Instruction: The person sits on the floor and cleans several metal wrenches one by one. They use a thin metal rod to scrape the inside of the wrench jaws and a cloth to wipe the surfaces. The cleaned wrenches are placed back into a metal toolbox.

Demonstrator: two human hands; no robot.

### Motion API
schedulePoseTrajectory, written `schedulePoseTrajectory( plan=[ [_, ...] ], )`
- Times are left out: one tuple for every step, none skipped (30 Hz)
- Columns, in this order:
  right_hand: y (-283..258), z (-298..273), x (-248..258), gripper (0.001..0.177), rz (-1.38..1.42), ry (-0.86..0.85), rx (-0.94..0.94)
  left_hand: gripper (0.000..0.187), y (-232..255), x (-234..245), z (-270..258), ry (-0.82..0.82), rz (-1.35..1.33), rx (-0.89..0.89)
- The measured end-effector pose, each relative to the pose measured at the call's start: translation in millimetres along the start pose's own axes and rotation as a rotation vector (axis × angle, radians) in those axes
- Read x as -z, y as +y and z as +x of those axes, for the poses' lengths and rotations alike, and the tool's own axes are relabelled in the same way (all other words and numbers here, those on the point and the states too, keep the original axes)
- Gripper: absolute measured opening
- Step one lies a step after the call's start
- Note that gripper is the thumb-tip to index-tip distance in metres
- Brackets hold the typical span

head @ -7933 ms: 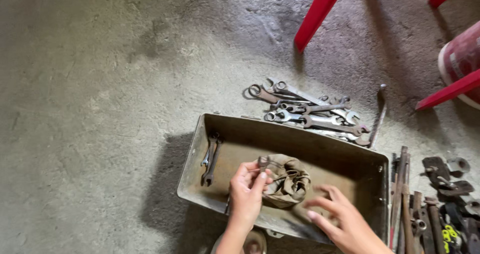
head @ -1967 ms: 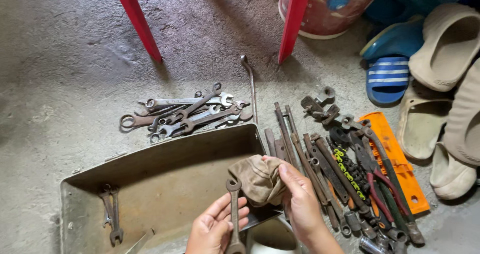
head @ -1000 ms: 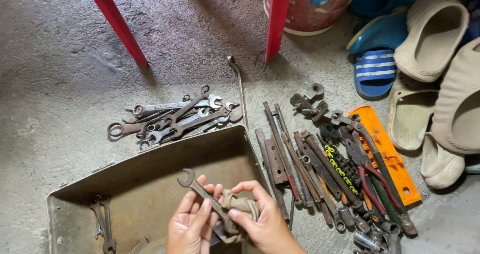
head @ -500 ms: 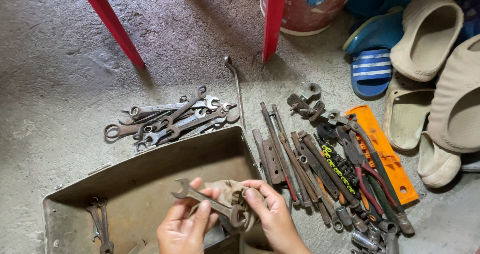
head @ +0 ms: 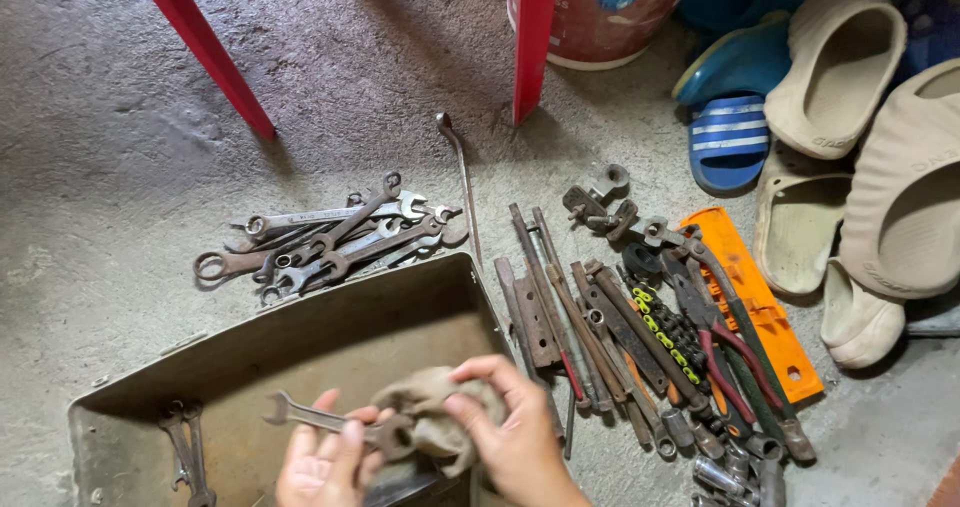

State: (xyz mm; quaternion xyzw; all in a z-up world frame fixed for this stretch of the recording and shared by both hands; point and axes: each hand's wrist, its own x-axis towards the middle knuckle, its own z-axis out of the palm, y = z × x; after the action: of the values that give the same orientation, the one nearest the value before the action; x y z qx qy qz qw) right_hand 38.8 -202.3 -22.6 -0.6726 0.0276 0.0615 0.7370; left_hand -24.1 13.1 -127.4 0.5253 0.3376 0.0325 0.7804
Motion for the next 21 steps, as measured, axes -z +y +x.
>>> schedulePoseTrajectory(
  plan=[
    [-3.8,3.3,1.7,0.024,-0.046,0.045,0.096,0.053,-4.3,14.5,10.0,0.031,0.077,-0.088],
    [-8.2,5.9,6.3,0.026,0.014,0.076,-0.025,0.052,-6.1,33.0,20.6,0.061,0.155,-0.176],
    [-12.9,8.5,14.5,0.029,0.071,0.107,-0.148,0.05,-5.7,55.4,30.3,0.092,0.323,-0.114],
    [-17.0,9.7,22.5,0.032,0.128,0.138,-0.27,0.05,-2.5,80.5,41.2,0.124,0.491,-0.05],
    [-20.2,10.7,30.9,0.03,0.113,0.144,-0.282,0.051,-0.2,102.7,55.7,0.162,0.607,-0.026],
    [-22.2,12.6,39.1,0.028,0.098,0.151,-0.293,0.051,0.8,124.1,68.6,0.201,0.722,-0.002],
    [-23.3,13.6,46.2,0.028,0.083,0.159,-0.303,0.052,1.8,146.2,79.2,0.252,0.858,-0.075],
    [-24.0,13.5,52.4,0.028,0.103,0.173,-0.301,0.052,1.7,165.9,89.7,0.302,0.992,-0.15],
    [-24.1,13.0,56.5,0.028,0.126,0.188,-0.298,0.054,2.5,184.7,98.9,0.311,1.136,-0.175],
    [-23.8,12.6,59.3,0.028,0.148,0.203,-0.296,0.055,3.3,201.2,106.6,0.318,1.28,-0.202],
    [-23.9,11.6,62.3,0.028,0.154,0.22,-0.304,0.054,1.2,211.3,115.1,0.376,1.379,-0.291],
    [-23.7,10.6,64.1,0.028,0.16,0.237,-0.313,0.052,-2.8,218.6,120.5,0.434,1.475,-0.384],
    [-22.7,10.0,64.2,0.028,0.168,0.249,-0.321,0.051,-7.3,224.4,124.9,0.496,1.566,-0.479],
    [-22.0,9.6,63.8,0.028,0.149,0.247,-0.308,0.053,-11.4,229.0,127.5,0.497,1.561,-0.524],
    [-21.7,9.8,61.9,0.028,0.133,0.237,-0.298,0.056,-12.3,235.0,124.1,0.505,1.558,-0.565],
    [-21.7,10.3,60.0,0.029,0.117,0.227,-0.289,0.059,-10.7,240.1,121.4,0.513,1.556,-0.605],
    [-22.4,10.9,59.2,0.028,0.115,0.226,-0.288,0.063,-9.0,243.1,119.4,0.498,1.557,-0.597],
    [-23.4,11.5,58.6,0.028,0.113,0.225,-0.288,0.066,-7.6,244.2,117.6,0.482,1.558,-0.588],
    [-24.9,12.5,57.9,0.028,0.11,0.225,-0.286,0.07,-5.6,242.4,116.8,0.466,1.558,-0.579],
    [-26.7,13.8,56.9,0.028,0.096,0.222,-0.275,0.068,-2.0,236.5,116.3,0.463,1.545,-0.587],
    [-28.6,15.1,54.9,0.028,0.083,0.218,-0.264,0.067,3.1,228.0,114.7,0.463,1.534,-0.594]
  ],
)
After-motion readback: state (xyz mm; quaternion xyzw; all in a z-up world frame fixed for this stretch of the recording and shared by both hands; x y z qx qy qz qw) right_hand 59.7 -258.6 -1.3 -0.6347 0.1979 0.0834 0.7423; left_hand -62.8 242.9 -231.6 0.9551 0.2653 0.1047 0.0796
